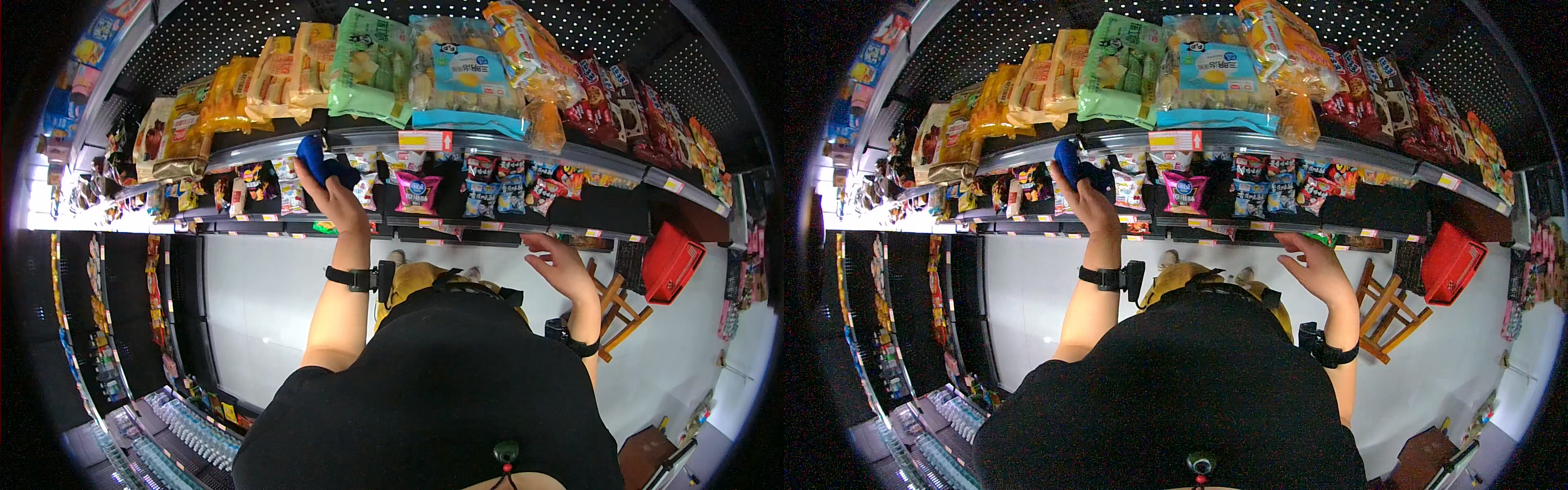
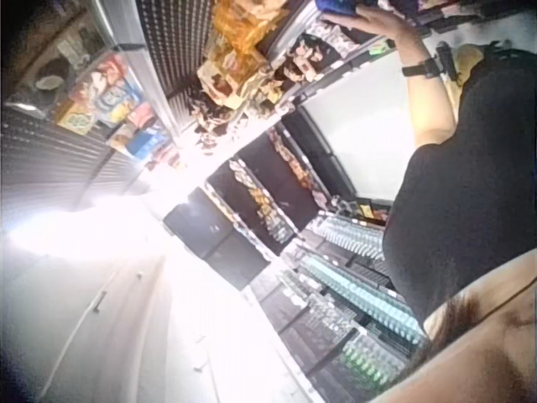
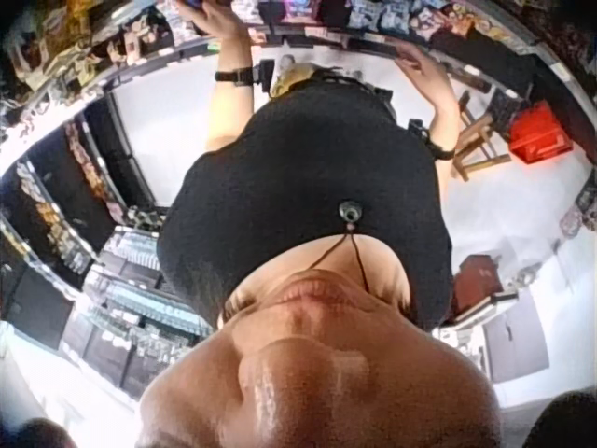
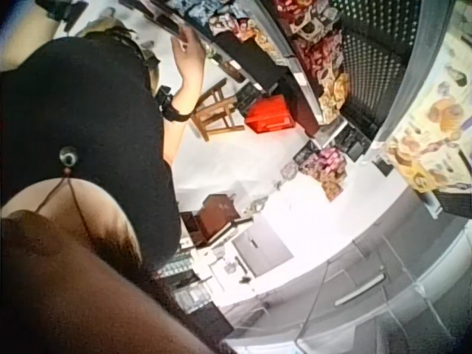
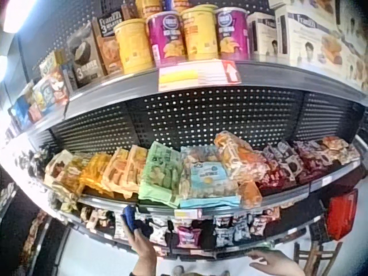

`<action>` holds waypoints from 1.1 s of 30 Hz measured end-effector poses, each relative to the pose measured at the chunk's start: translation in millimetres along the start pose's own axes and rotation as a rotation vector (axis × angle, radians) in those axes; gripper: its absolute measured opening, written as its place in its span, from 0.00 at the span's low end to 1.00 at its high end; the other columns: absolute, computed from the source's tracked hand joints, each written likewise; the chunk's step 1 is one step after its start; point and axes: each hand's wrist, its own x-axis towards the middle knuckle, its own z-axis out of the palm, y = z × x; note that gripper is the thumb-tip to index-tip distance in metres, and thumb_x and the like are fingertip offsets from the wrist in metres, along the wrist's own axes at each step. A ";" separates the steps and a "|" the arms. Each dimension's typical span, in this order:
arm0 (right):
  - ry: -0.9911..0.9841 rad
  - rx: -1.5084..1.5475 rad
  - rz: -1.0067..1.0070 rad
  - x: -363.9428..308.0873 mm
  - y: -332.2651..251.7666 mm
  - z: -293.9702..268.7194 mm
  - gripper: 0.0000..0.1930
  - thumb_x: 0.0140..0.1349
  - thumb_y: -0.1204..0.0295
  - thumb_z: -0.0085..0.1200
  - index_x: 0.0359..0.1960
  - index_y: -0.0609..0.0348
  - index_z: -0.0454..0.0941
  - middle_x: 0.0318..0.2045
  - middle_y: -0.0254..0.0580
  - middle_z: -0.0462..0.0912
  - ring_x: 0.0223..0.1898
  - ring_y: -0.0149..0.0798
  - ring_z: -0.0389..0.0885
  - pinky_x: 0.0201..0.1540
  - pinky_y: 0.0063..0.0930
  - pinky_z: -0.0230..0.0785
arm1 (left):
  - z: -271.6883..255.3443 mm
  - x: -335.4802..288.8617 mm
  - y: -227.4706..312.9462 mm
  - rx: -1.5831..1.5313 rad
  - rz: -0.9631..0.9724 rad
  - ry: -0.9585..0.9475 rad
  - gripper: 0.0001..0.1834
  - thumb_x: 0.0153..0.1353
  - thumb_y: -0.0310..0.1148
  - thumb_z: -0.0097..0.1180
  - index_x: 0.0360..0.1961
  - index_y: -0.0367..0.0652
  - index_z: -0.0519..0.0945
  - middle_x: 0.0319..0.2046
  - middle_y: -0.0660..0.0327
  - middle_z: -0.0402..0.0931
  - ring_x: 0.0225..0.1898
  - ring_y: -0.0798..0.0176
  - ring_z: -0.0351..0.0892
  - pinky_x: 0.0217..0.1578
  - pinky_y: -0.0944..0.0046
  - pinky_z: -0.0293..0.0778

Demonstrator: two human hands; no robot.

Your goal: The person wipes the checkout counter and multiple refrigerated shelves in a store using a blue cloth. They move along the aisle, cleaning the front edges and surfaces of shelves stocked with bottled water, sodas, and packaged snacks.

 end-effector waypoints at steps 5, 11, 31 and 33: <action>-0.033 -0.022 -0.045 0.8 11.7 -9.8 0.23 0.70 0.68 0.62 0.66 0.52 0.77 0.58 0.43 0.86 0.58 0.42 0.86 0.58 0.37 0.80 | 31.0 -22.5 -0.1 0.600 0.472 -0.299 0.45 0.55 0.10 0.47 0.78 0.31 0.55 0.80 0.39 0.47 0.80 0.32 0.46 0.79 0.41 0.45; -0.047 -0.020 -0.029 -3.1 18.8 -19.0 0.23 0.70 0.69 0.62 0.66 0.52 0.78 0.58 0.44 0.86 0.58 0.42 0.85 0.58 0.36 0.79 | 81.0 -71.5 18.0 0.775 0.492 -0.427 0.48 0.54 0.13 0.53 0.78 0.24 0.48 0.80 0.32 0.36 0.79 0.19 0.37 0.77 0.31 0.45; 0.094 0.013 -0.340 60.7 -9.5 2.9 0.27 0.70 0.72 0.64 0.70 0.49 0.74 0.62 0.44 0.82 0.58 0.42 0.85 0.57 0.35 0.81 | 72.0 -80.3 30.8 0.714 0.484 -0.537 0.49 0.50 0.10 0.49 0.78 0.27 0.53 0.79 0.33 0.42 0.79 0.23 0.43 0.77 0.35 0.48; 0.054 0.134 -0.385 73.8 -38.8 14.5 0.31 0.70 0.71 0.64 0.74 0.48 0.69 0.65 0.46 0.79 0.60 0.43 0.84 0.57 0.35 0.81 | 67.8 -80.0 37.0 0.602 0.435 -0.541 0.49 0.50 0.10 0.49 0.78 0.29 0.54 0.79 0.34 0.45 0.79 0.25 0.46 0.77 0.37 0.51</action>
